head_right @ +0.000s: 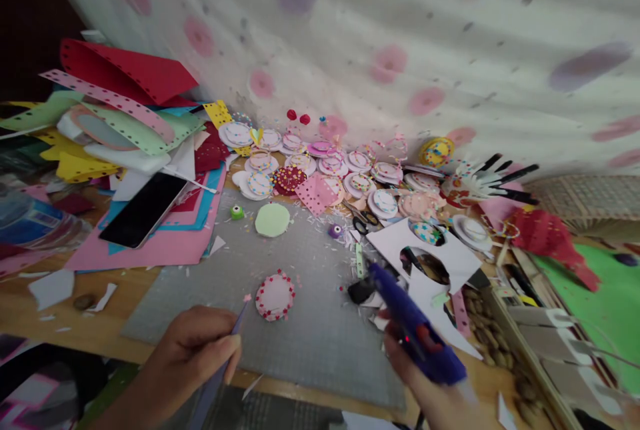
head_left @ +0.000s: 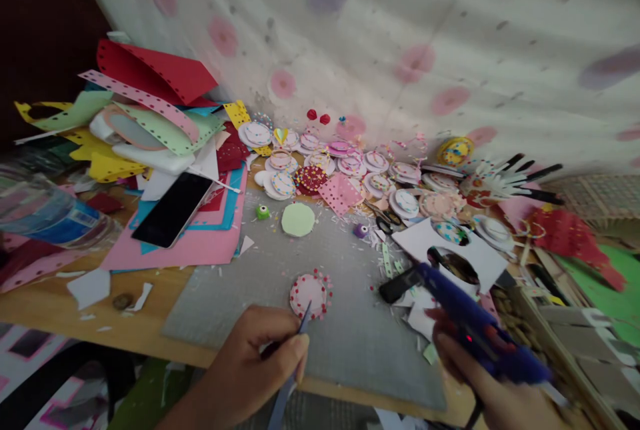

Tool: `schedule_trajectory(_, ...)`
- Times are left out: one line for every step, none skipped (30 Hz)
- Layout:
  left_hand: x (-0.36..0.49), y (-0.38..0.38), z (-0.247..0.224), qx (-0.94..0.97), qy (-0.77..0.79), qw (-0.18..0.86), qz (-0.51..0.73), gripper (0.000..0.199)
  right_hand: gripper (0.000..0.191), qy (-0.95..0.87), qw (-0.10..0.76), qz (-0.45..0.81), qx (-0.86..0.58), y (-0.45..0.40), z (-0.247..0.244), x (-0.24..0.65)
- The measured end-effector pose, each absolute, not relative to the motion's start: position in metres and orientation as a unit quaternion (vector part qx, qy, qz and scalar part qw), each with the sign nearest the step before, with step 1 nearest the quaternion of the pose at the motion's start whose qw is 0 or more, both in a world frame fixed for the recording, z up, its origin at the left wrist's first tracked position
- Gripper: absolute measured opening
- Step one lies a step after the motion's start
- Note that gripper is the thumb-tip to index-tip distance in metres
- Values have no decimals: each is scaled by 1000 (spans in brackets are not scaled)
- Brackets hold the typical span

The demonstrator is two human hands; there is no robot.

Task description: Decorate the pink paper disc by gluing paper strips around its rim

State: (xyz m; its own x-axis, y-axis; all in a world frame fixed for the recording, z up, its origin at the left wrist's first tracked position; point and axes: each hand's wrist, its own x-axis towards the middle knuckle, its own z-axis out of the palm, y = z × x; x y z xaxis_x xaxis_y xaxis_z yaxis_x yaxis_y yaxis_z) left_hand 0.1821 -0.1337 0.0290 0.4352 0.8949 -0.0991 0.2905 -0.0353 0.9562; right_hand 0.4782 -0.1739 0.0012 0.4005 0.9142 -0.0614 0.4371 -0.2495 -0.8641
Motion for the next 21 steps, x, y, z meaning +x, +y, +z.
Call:
schedule_trajectory(182, -134, 27, 642, 453, 549, 285, 40, 41, -463, 382, 234, -765, -169, -5, 491)
schedule_trajectory(181, -133, 25, 624, 460, 563, 286, 40, 47, -476, 357, 177, -784, -163, -13, 504)
schedule_trajectory(180, -133, 23, 610, 467, 572, 289, 41, 54, -493, 324, 125, -798, -158, -21, 517)
schedule_trajectory(179, -133, 21, 598, 473, 578, 292, 41, 60, -510, 286, 81, -808, -153, -30, 530)
schedule_trajectory(178, -133, 20, 587, 479, 582, 296, 42, 61, -532, 252, 53, -807, -148, -39, 542)
schedule_trajectory(177, -133, 18, 575, 484, 588, 299, 42, 63, -556, 228, 32, -799, -143, -48, 553)
schedule_trajectory(175, -133, 17, 560, 488, 597, 302, 43, 64, -576, 206, 13, -791, -139, -55, 563)
schedule_trajectory(174, -133, 15, 541, 492, 610, 306, 43, 63, -592, 189, -7, -784, -136, -62, 571)
schedule_trajectory(174, -133, 14, 517, 498, 623, 312, 44, 63, -604, 174, -32, -777, -133, -67, 578)
schedule_trajectory(173, -134, 13, 491, 504, 634, 321, 44, 63, -610, 157, -62, -774, -131, -69, 583)
schedule_trajectory(173, -134, 11, 468, 508, 643, 330, 44, 62, -611, 141, -96, -773, -130, -70, 585)
schedule_trajectory(173, -135, 10, 448, 512, 648, 342, 43, 61, -609, 131, -134, -771, -129, -67, 584)
schedule_trajectory(173, -135, 10, 431, 517, 650, 353, 43, 59, -606, 133, -171, -765, -130, -63, 580)
schedule_trajectory(174, -135, 9, 418, 521, 649, 365, 43, 57, -608, 148, -201, -754, -131, -56, 572)
schedule_trajectory(175, -135, 9, 409, 524, 646, 375, 42, 54, -616, 176, -222, -735, -134, -48, 560)
schedule_trajectory(177, -134, 9, 405, 525, 642, 385, 42, 51, -636, 220, -228, -704, -138, -39, 544)
schedule_trajectory(180, -133, 9, 402, 524, 639, 395, 41, 50, -666, 256, -216, -666, -143, -30, 525)
schedule_trajectory(183, -132, 10, 402, 520, 637, 403, 41, 50, -700, 292, -184, -626, -148, -21, 504)
schedule_trajectory(187, -131, 11, 404, 512, 638, 408, 41, 49, -734, 317, -141, -583, -153, -13, 481)
schedule_trajectory(192, -131, 12, 405, 505, 641, 411, 41, 49, -772, 335, -105, -530, -156, -6, 458)
schedule_trajectory(197, -130, 14, 405, 499, 647, 411, 41, 46, -808, 343, -82, -471, -157, 0, 437)
